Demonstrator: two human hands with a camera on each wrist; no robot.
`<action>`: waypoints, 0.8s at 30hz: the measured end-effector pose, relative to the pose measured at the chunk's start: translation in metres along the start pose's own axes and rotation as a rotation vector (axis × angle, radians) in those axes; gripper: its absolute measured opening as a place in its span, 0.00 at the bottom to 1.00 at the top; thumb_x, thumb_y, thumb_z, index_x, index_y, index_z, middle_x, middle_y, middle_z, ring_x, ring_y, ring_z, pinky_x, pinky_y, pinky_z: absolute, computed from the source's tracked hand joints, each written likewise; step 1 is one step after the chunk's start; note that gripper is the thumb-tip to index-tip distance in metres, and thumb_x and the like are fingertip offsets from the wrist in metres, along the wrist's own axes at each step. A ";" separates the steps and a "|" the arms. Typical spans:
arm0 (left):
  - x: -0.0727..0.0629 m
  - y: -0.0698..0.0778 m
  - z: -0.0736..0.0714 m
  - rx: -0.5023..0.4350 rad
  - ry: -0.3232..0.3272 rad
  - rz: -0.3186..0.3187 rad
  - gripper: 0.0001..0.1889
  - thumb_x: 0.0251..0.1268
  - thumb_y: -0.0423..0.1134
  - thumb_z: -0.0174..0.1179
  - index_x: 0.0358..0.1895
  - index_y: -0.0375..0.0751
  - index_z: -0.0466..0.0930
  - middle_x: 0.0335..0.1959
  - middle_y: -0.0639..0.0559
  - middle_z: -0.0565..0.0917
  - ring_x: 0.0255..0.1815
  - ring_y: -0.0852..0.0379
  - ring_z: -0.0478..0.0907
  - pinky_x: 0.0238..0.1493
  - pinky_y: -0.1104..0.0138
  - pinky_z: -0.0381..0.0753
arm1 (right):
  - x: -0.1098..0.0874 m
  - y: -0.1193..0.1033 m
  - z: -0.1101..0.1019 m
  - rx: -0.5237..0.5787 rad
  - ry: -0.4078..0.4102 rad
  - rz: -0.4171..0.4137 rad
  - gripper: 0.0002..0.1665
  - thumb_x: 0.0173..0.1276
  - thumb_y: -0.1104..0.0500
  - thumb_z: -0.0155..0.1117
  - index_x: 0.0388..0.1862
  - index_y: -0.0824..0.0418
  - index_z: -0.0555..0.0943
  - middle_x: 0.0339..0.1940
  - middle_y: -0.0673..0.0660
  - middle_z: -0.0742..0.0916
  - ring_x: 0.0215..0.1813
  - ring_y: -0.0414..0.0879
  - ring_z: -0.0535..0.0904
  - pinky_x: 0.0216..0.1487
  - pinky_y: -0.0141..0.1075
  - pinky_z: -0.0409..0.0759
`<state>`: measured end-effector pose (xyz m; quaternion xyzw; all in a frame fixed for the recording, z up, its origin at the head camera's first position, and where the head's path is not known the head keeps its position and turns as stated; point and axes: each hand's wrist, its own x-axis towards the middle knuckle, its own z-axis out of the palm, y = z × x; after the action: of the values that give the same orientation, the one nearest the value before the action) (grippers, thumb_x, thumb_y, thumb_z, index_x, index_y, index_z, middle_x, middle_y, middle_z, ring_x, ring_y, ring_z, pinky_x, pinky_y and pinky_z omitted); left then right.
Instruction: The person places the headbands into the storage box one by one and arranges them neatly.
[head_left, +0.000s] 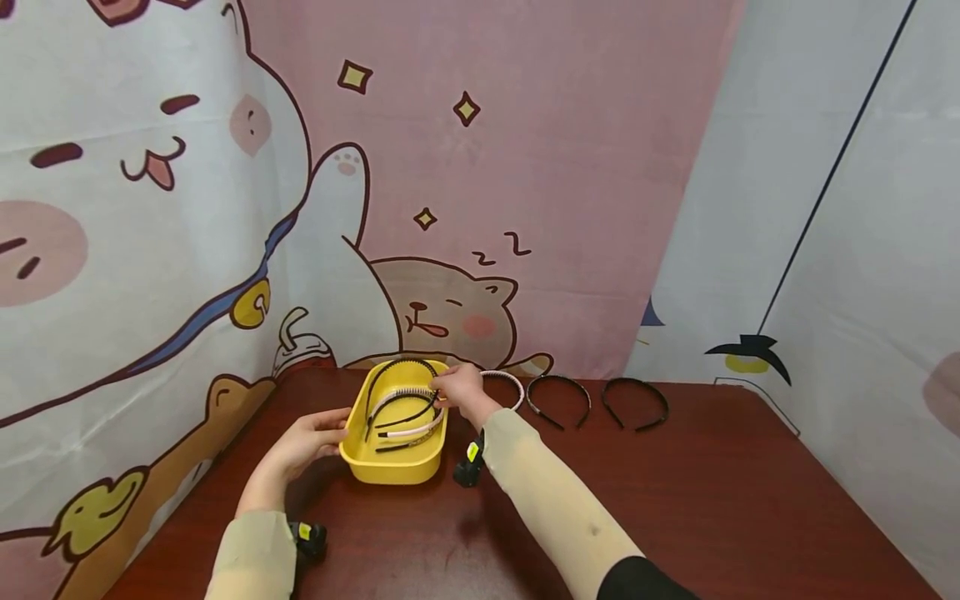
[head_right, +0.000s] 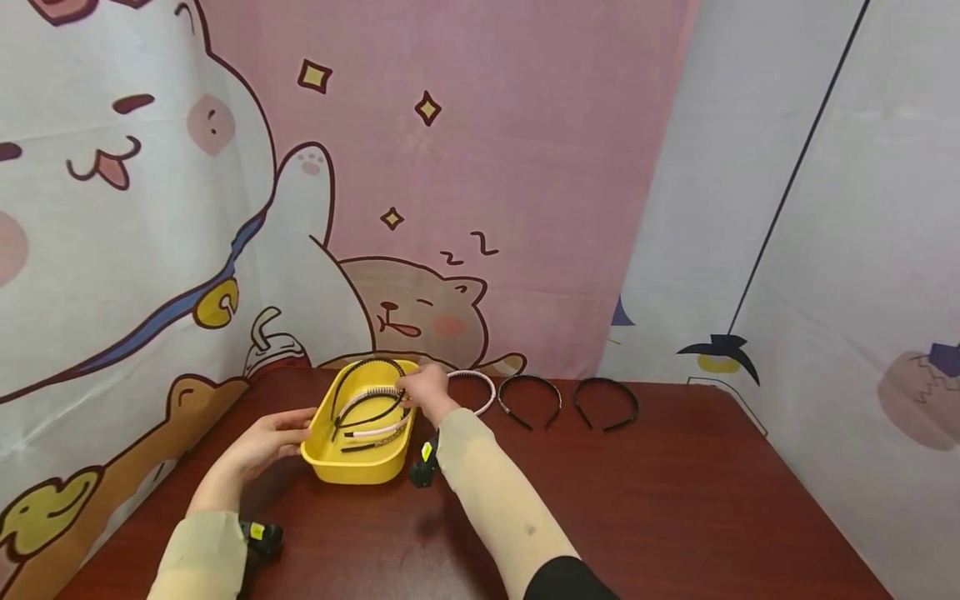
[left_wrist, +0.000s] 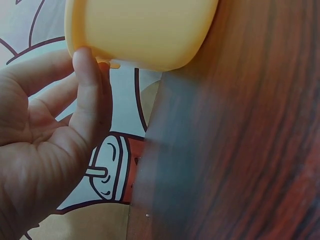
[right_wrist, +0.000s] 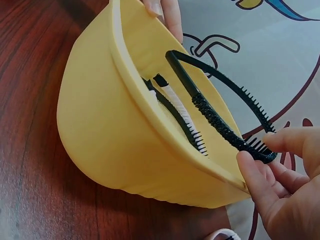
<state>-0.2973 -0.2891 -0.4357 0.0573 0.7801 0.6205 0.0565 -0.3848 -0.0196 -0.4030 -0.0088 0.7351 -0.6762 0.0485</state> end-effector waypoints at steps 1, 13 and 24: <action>0.000 0.000 0.000 -0.003 0.004 0.000 0.29 0.69 0.29 0.55 0.70 0.23 0.59 0.54 0.32 0.74 0.43 0.49 0.79 0.41 0.67 0.81 | 0.000 -0.001 0.000 -0.010 -0.004 -0.003 0.11 0.56 0.70 0.67 0.38 0.72 0.79 0.27 0.58 0.77 0.34 0.58 0.82 0.44 0.50 0.82; -0.001 0.001 0.002 -0.005 -0.005 0.016 0.28 0.69 0.28 0.54 0.70 0.22 0.58 0.54 0.28 0.72 0.43 0.49 0.79 0.40 0.67 0.81 | -0.001 -0.001 -0.001 -0.158 -0.020 -0.047 0.07 0.56 0.71 0.67 0.35 0.72 0.81 0.27 0.60 0.80 0.30 0.57 0.84 0.37 0.47 0.84; -0.001 0.000 0.002 0.004 0.008 0.007 0.28 0.69 0.28 0.54 0.70 0.23 0.59 0.54 0.30 0.73 0.42 0.51 0.79 0.41 0.67 0.81 | -0.004 -0.003 -0.003 -0.149 -0.029 -0.050 0.08 0.56 0.71 0.66 0.35 0.74 0.82 0.30 0.62 0.81 0.35 0.62 0.84 0.36 0.46 0.84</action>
<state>-0.2965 -0.2877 -0.4362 0.0577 0.7814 0.6193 0.0510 -0.3817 -0.0165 -0.3992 -0.0407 0.7822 -0.6203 0.0415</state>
